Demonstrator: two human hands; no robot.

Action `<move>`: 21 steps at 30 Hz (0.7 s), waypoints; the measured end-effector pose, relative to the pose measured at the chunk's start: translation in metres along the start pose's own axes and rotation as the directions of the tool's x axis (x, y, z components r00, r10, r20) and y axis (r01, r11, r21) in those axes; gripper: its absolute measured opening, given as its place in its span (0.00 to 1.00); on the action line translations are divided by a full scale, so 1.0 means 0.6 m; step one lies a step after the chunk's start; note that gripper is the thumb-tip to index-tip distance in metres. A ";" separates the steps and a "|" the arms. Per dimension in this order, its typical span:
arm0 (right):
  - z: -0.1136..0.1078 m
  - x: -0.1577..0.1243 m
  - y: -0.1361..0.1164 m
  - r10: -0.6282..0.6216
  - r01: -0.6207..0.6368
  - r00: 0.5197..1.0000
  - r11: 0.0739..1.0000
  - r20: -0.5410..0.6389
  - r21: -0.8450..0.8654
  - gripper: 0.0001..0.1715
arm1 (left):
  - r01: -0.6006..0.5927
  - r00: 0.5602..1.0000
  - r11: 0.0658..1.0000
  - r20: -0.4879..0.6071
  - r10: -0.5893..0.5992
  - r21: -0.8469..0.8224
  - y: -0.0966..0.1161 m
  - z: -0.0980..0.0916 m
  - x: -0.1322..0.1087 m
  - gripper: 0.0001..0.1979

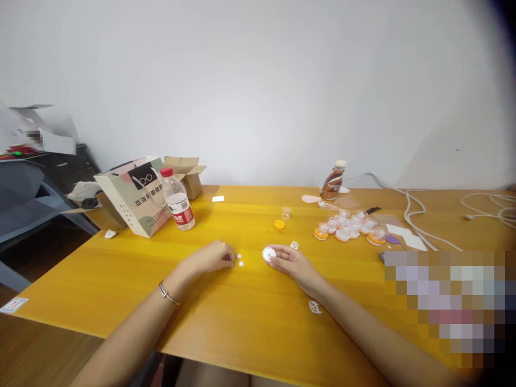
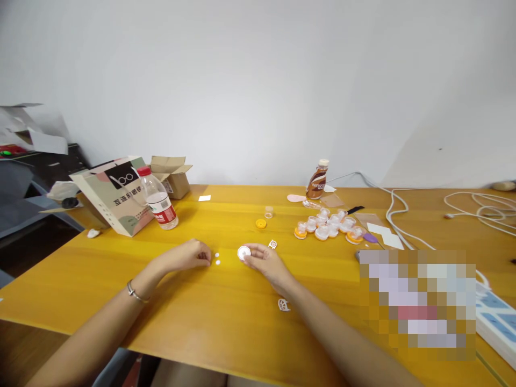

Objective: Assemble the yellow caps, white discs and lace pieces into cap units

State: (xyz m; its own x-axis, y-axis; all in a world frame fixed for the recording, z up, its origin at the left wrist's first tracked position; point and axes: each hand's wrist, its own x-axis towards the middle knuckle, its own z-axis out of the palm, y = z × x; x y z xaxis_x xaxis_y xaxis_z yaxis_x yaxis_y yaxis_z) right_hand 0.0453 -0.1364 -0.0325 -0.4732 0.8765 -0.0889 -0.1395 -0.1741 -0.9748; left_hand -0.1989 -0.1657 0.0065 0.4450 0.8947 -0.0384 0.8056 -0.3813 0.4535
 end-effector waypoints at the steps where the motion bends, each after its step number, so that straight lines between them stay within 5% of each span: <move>1: 0.000 -0.001 0.000 0.006 -0.006 1.000 1.000 0.004 -0.006 0.22 | 0.004 1.000 0.999 -0.003 -0.004 0.032 0.002 0.000 -0.002 0.06; 13: -0.002 -0.001 0.000 0.019 -0.019 1.000 0.999 0.002 -0.030 0.23 | -0.080 0.982 0.997 -0.172 0.076 -0.016 0.002 0.030 0.027 0.05; 21: -0.001 -0.003 -0.001 0.040 -0.039 0.999 0.998 0.002 -0.039 0.24 | -0.089 0.952 0.934 -0.246 0.182 0.345 0.015 0.048 0.031 0.07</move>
State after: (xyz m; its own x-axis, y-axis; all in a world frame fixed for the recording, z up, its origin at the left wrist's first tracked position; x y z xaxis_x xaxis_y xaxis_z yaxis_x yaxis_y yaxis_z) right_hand 0.0467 -0.1373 -0.0318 -0.4802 0.8679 -0.1270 -0.0871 -0.1912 -0.9777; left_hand -0.1722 -0.1593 -0.0157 0.4737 0.8399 0.2650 0.8480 -0.5162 0.1201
